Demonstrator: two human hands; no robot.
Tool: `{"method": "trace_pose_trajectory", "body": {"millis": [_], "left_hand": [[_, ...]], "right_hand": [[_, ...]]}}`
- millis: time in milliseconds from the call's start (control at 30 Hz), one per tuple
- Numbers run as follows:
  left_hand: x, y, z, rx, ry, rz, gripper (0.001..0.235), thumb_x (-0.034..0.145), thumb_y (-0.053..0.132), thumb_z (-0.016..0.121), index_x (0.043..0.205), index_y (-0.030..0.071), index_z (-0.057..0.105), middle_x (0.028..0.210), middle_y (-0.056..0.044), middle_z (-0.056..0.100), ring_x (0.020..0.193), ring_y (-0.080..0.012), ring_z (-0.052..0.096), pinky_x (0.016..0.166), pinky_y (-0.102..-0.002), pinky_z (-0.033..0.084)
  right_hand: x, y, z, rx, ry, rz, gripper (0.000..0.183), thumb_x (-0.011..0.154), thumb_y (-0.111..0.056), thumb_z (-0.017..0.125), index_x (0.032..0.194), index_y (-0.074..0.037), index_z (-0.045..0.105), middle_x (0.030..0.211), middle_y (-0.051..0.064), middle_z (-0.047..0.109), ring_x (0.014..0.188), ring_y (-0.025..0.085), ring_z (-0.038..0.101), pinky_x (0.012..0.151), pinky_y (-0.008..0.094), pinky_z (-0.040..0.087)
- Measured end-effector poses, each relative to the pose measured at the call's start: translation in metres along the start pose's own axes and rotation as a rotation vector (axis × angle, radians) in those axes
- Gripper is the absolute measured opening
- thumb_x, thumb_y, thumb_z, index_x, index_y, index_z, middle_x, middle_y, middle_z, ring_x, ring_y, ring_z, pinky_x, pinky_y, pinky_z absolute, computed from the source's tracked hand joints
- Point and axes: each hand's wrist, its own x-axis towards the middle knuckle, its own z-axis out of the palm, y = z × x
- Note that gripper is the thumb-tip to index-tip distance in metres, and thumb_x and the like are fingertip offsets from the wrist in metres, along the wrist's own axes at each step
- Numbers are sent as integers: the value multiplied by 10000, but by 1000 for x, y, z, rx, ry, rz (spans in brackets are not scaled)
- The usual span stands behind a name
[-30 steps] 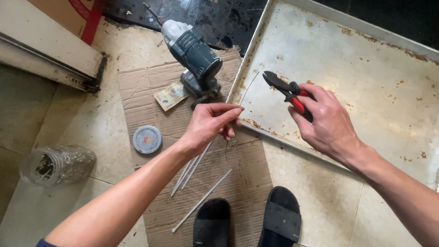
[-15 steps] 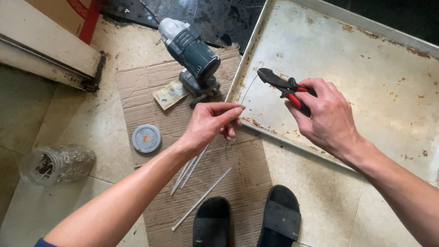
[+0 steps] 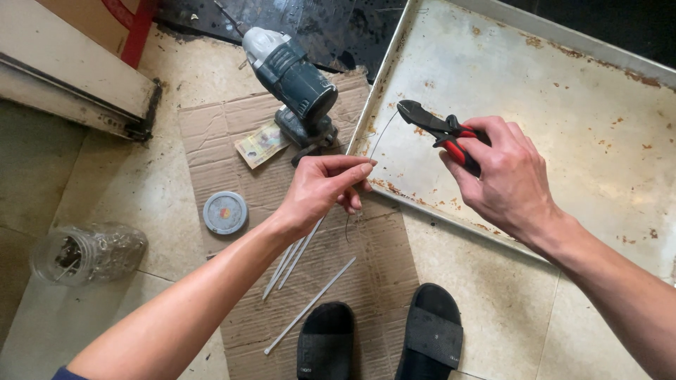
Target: Repairing a metal baking tray by drilling holes and securing the edges with wire
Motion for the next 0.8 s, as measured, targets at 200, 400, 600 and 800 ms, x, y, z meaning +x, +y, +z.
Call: {"method": "trace_pose_trajectory", "body": {"millis": [200, 400, 600, 800], "left_hand": [[2, -3, -3, -3, -18, 10, 334, 888, 127, 786, 1164, -53, 732, 781, -235, 727, 497, -213, 694, 441, -327, 615], [2, 4, -14, 118, -143, 55, 305, 970, 131, 662, 1185, -75, 727, 783, -133, 692, 552, -156, 651, 525, -257, 574], [4, 7, -18, 254, -185, 149, 287, 985, 130, 639, 1173, -61, 742, 738, -96, 699, 539, -132, 654, 508, -246, 590], [-1, 8, -20, 361, -157, 156, 266, 978, 147, 651, 1152, -13, 772, 623, -78, 692, 518, -106, 648, 527, -207, 546]], "right_hand": [[4, -3, -5, 132, -21, 21, 164, 981, -288, 753, 954, -127, 747, 1155, 64, 654, 1000, 323, 683, 880, 420, 558], [21, -20, -35, 377, -266, 105, 318, 959, -324, 679, 1078, -49, 786, 1066, 109, 717, 739, 210, 632, 600, 360, 516], [35, -24, -51, 669, -486, 379, 287, 941, -269, 665, 1091, -83, 822, 1011, 59, 735, 957, 167, 670, 903, 303, 507], [44, -27, -62, 683, -641, 532, 357, 884, -290, 666, 1163, -125, 815, 1230, 66, 789, 1160, 168, 672, 1076, 329, 483]]}}
